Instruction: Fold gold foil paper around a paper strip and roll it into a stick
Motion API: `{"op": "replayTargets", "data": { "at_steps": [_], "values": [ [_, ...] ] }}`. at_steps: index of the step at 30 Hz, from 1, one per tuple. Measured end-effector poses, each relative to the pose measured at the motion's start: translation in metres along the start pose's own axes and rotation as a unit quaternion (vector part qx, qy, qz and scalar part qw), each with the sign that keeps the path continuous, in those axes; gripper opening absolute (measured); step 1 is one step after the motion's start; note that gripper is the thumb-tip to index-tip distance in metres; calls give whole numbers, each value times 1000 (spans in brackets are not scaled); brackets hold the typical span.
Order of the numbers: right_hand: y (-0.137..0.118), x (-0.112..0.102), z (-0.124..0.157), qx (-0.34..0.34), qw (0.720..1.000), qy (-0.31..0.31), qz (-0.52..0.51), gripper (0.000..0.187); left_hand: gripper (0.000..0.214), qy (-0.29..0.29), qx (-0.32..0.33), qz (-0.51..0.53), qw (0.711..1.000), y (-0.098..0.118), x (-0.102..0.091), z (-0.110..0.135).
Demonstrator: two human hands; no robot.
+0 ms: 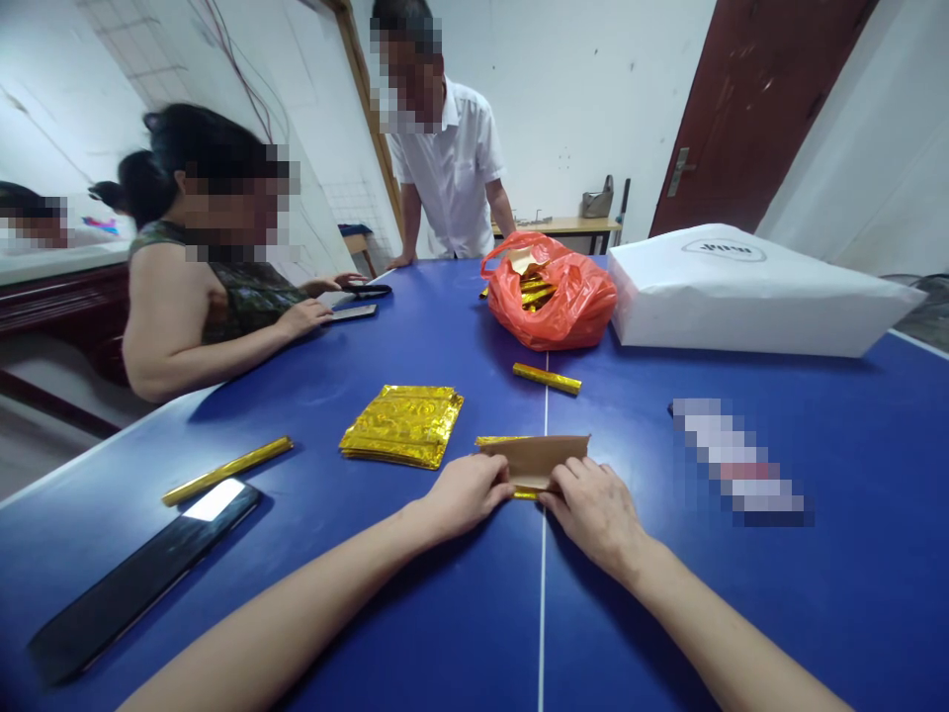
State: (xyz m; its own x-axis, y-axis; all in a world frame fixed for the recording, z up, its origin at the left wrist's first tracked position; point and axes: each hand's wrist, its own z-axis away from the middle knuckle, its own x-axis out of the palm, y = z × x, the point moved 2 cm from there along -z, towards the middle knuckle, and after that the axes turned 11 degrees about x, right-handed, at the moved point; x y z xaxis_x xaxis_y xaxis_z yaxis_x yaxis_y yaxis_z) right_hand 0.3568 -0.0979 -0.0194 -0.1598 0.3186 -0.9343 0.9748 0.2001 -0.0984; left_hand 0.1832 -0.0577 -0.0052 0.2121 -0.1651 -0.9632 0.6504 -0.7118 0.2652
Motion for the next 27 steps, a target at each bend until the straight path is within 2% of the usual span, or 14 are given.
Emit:
{"op": "replayTargets", "data": {
  "at_steps": [6, 12, 21, 27],
  "values": [
    [-10, -1, -2, 19, 999, -9, 43, 17, 24, -8, -10, -32, 999, 8, -1, -2],
    [-15, 1, -3, 29, 998, -45, 44, 10, 24, -16, -26, -37, 999, 12, 1, -4],
    [20, -12, -9, 59, 993, -97, 21, 15, 19, -55, -58, -38, 996, -11, -9, 2],
    [29, -14, -10, 67, 992, -108, 22, 15, 17, -79, -51, -33, 995, -12, -16, 3]
  ]
}}
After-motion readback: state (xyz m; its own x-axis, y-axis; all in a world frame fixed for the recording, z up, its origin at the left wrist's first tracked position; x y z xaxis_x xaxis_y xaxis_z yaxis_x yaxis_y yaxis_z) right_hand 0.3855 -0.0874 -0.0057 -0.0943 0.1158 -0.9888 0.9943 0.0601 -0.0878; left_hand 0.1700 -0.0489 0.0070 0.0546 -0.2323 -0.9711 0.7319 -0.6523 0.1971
